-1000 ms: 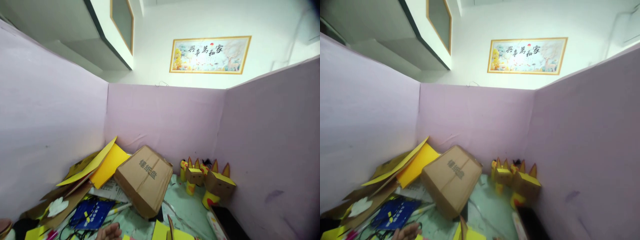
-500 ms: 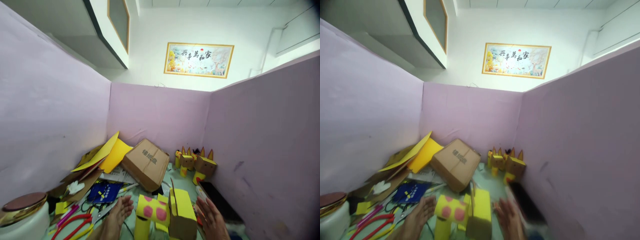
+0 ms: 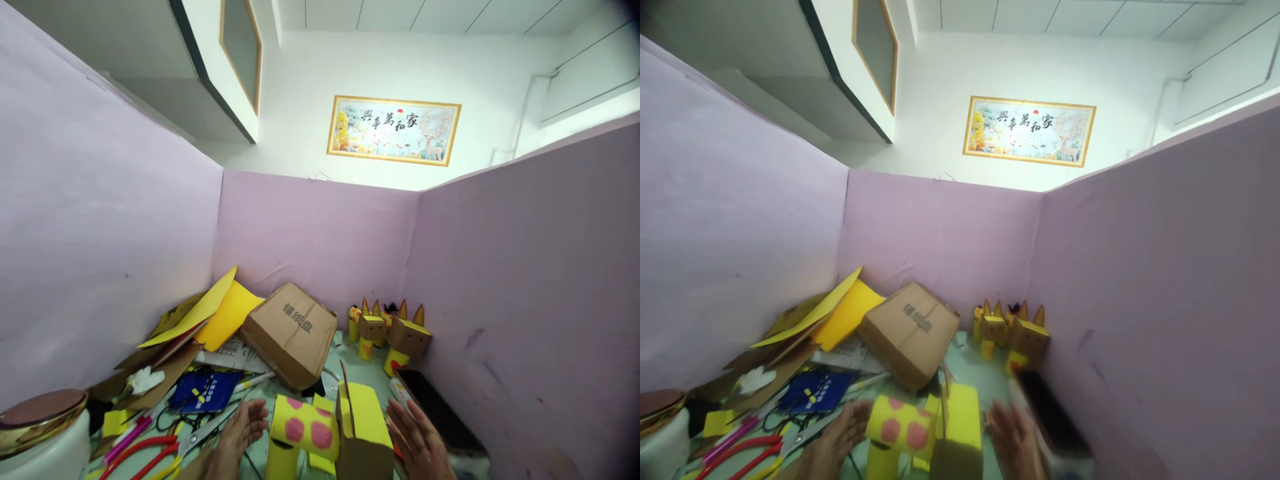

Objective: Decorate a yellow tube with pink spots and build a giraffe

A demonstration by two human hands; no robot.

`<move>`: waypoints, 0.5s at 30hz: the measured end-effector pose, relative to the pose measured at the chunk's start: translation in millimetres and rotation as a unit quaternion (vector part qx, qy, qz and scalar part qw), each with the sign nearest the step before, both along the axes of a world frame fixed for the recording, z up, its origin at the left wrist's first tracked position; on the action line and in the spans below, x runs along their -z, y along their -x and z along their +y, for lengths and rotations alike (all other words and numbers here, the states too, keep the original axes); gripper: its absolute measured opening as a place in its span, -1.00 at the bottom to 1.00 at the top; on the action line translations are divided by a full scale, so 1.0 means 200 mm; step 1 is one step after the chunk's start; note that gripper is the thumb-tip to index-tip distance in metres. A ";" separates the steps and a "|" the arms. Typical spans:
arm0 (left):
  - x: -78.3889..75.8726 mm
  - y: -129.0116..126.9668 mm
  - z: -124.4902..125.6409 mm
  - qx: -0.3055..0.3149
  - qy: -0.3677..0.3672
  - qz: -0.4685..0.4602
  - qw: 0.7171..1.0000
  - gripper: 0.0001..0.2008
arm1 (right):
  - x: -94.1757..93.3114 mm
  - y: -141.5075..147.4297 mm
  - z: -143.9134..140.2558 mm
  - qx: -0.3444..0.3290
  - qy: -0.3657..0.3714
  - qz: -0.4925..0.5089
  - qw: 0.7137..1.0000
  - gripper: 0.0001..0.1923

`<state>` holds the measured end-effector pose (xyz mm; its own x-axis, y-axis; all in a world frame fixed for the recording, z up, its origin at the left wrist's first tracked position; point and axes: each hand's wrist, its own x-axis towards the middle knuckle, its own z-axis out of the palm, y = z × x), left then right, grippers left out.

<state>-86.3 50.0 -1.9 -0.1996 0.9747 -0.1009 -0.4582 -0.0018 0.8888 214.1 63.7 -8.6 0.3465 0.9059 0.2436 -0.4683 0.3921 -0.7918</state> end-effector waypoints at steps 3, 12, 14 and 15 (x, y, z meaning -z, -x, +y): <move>0.00 -0.01 -0.01 -0.001 -0.013 0.008 1.000 -0.41 | -0.01 0.01 -0.03 0.007 0.003 -0.028 1.000 -0.73; -0.05 -0.05 -0.04 0.003 -0.031 0.035 0.999 -0.38 | -0.06 0.08 -0.11 0.027 -0.001 -0.051 0.998 -0.58; -0.06 -0.07 -0.05 -0.001 -0.058 0.064 0.996 -0.40 | -0.12 0.11 -0.17 0.025 0.005 -0.043 0.999 -0.49; -0.07 -0.07 -0.06 0.004 -0.072 0.089 0.993 -0.40 | -0.15 0.13 -0.20 0.019 0.010 -0.047 0.999 -0.44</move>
